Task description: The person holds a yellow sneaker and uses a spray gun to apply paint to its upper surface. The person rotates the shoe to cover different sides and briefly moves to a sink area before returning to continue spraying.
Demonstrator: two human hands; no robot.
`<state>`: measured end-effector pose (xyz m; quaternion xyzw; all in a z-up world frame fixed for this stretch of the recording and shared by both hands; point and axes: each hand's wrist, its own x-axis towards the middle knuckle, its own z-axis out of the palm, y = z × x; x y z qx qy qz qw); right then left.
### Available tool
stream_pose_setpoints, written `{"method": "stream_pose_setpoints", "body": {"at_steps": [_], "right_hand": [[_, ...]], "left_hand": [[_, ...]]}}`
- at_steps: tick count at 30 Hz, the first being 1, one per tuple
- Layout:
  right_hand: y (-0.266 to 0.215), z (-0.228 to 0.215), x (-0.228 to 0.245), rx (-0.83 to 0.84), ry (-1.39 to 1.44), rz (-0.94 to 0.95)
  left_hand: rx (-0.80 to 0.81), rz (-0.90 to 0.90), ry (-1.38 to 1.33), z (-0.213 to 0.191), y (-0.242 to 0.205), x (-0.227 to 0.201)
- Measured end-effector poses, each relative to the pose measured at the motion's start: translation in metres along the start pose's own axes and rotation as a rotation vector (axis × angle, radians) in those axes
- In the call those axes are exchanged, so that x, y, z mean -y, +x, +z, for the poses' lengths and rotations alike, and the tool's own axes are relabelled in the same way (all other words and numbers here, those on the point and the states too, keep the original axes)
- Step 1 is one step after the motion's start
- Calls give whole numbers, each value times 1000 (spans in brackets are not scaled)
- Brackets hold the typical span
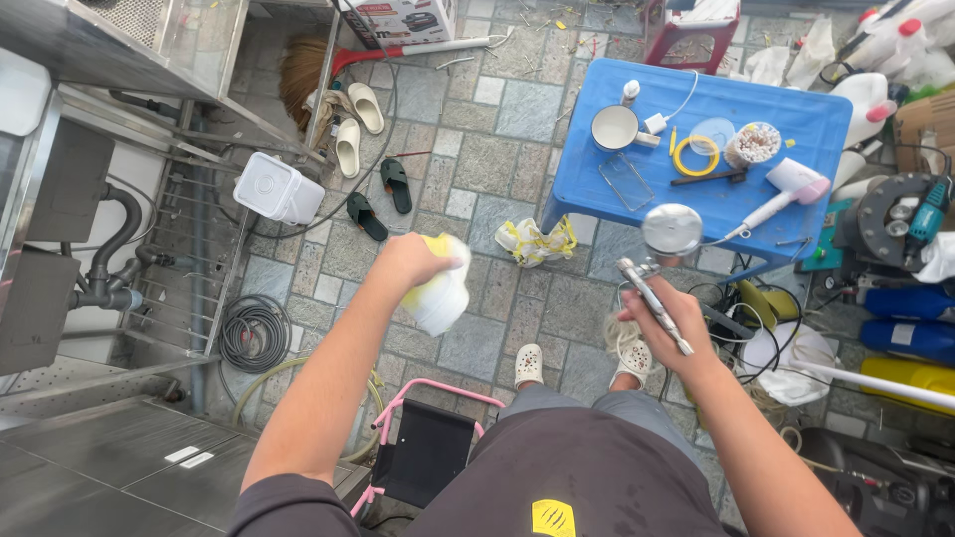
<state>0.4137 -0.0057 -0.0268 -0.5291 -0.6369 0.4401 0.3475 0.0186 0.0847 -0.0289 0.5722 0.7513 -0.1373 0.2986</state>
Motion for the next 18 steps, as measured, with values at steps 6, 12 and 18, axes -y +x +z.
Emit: {"method": "stream_pose_setpoints", "body": {"at_steps": [6, 12, 18], "right_hand": [[-5, -11, 13, 98, -61, 39], [13, -21, 39, 215, -151, -79], [22, -54, 58, 81, -394, -234]], "left_hand": [[-63, 94, -86, 23, 10, 58], [-310, 221, -571, 24, -49, 29], [-636, 403, -602, 31, -85, -30]]}}
